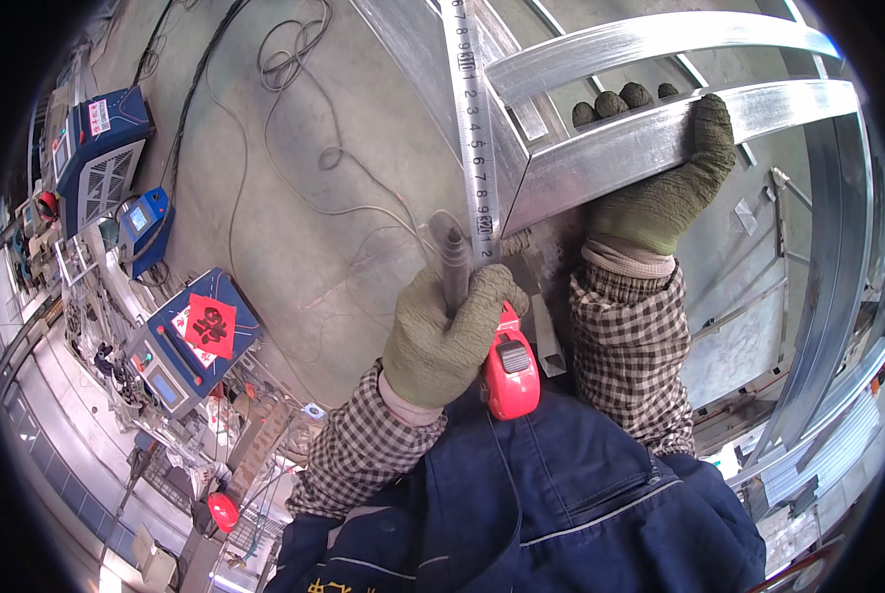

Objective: The person measures various sections of a large metal frame using a tape measure and marks points with a marker. They repeatedly extend and retract the tape measure to check different dimensions on the frame structure.

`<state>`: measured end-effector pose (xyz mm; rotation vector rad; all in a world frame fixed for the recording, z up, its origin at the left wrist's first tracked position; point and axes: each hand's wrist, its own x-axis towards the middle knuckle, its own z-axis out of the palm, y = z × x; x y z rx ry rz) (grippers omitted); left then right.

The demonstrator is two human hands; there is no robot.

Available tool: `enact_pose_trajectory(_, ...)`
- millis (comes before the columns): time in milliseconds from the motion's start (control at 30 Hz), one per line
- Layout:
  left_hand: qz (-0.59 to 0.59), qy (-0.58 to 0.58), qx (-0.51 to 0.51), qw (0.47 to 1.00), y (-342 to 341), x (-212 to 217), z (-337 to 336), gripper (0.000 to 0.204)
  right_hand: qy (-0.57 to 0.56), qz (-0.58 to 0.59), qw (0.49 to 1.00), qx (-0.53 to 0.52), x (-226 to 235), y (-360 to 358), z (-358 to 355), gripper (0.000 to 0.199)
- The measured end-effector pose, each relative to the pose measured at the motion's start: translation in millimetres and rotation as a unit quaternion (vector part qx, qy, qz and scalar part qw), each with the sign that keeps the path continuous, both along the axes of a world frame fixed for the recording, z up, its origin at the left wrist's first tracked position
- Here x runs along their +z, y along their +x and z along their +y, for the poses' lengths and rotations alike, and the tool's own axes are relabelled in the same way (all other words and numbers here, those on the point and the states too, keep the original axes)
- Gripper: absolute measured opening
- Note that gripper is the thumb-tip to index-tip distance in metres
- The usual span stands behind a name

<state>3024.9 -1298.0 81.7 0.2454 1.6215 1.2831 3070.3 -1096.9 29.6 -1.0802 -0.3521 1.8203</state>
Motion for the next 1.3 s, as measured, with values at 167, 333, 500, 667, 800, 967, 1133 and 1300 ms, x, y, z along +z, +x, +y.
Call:
enact_pose_trajectory(167,0.003,-0.011,0.012,1.0,2,5,3,0.029,-0.004,-0.007,1.0,0.001,2,1,-1,0.06)
enact_pose_trajectory(333,0.049,-0.029,-0.011,0.998,0,11,6,0.022,0.007,0.016,1.0,0.01,1,3,-1,0.059)
enact_pose_trajectory(500,0.031,-0.053,0.011,0.998,2,14,7,0.023,0.008,0.028,0.999,0.015,1,5,-2,0.055)
enact_pose_trajectory(667,0.024,-0.052,0.005,0.998,0,16,6,0.024,-0.015,0.024,1.0,0.001,4,5,-2,0.052)
enact_pose_trajectory(800,0.023,-0.056,0.006,0.998,-1,17,7,0.023,-0.011,0.016,1.0,-0.004,3,4,-1,0.051)
enact_pose_trajectory(967,-0.001,-0.075,0.015,0.997,-1,21,8,0.024,-0.016,0.035,0.999,-0.004,2,5,-2,0.052)
enact_pose_trajectory(1133,-0.04,-0.079,0.022,0.996,-2,23,11,0.025,-0.017,0.038,0.999,0.003,9,4,-4,0.057)
enact_pose_trajectory(1300,-0.01,-0.048,0.032,0.998,3,19,12,0.026,-0.019,0.03,0.999,0.005,9,5,-5,0.059)
